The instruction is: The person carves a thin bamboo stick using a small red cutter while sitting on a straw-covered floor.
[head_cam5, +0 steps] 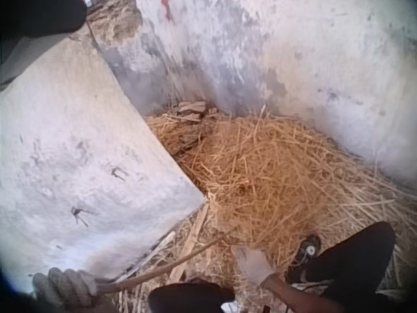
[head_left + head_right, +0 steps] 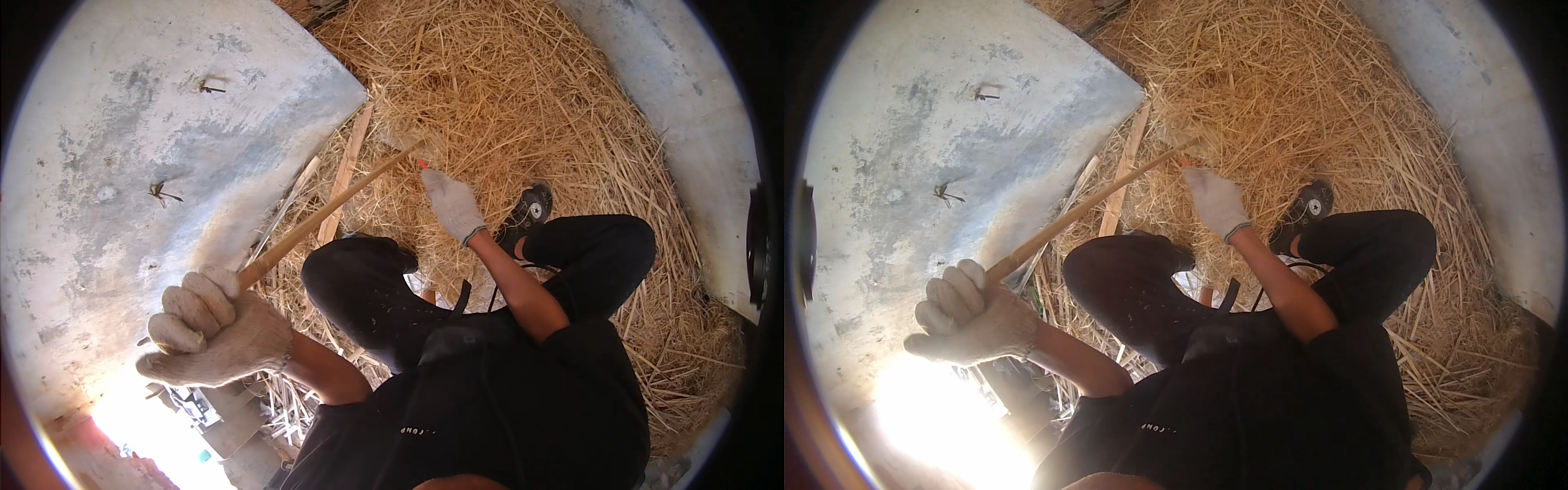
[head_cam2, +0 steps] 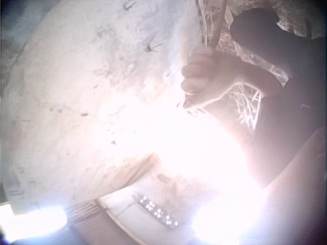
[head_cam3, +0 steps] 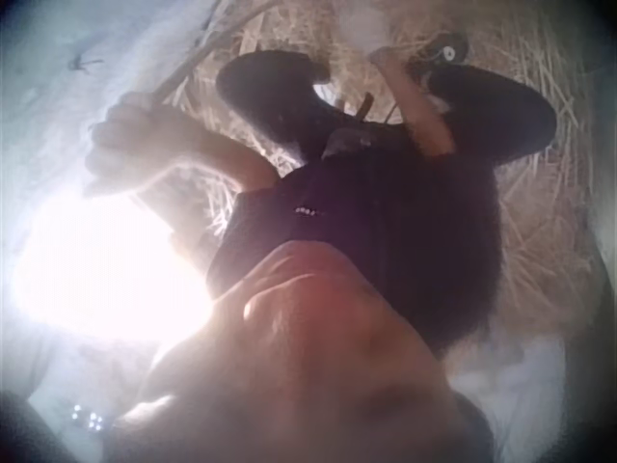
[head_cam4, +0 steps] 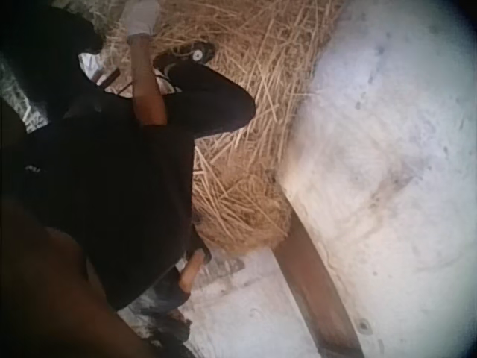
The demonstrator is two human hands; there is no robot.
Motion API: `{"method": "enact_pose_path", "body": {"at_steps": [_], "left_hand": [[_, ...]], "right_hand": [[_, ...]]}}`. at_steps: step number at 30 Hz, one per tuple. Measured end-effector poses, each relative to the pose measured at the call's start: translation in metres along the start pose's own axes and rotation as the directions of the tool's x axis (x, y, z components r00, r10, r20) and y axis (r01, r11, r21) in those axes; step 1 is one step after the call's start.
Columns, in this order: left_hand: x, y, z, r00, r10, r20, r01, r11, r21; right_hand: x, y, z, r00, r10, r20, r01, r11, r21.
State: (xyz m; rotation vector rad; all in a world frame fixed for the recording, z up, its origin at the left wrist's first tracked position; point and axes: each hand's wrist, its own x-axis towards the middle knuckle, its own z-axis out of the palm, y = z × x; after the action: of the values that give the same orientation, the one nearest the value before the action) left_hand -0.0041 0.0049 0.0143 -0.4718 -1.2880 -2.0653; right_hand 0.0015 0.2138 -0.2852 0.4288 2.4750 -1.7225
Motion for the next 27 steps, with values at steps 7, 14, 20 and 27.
{"method": "enact_pose_path", "body": {"at_steps": [7,14,20,27], "left_hand": [[-0.018,-0.001,0.017,0.979,0.096,-0.178,-0.062,0.981,0.185],[-0.019,-0.001,-0.002,0.991,0.122,0.062,-0.13,0.981,0.143],[-0.016,-0.004,0.0,0.991,0.137,0.014,-0.137,0.977,0.161],[-0.017,-0.004,0.002,0.989,0.135,0.061,-0.139,0.987,0.077]], "right_hand": [[-0.059,-0.138,-0.024,0.936,-0.215,0.28,0.16,0.965,0.208],[-0.074,-0.147,-0.026,0.921,-0.219,0.323,0.138,0.957,0.256],[-0.079,-0.146,-0.02,0.895,-0.22,0.388,0.145,0.966,0.213],[-0.087,-0.149,-0.014,0.87,-0.278,0.407,0.161,0.941,0.297]]}}
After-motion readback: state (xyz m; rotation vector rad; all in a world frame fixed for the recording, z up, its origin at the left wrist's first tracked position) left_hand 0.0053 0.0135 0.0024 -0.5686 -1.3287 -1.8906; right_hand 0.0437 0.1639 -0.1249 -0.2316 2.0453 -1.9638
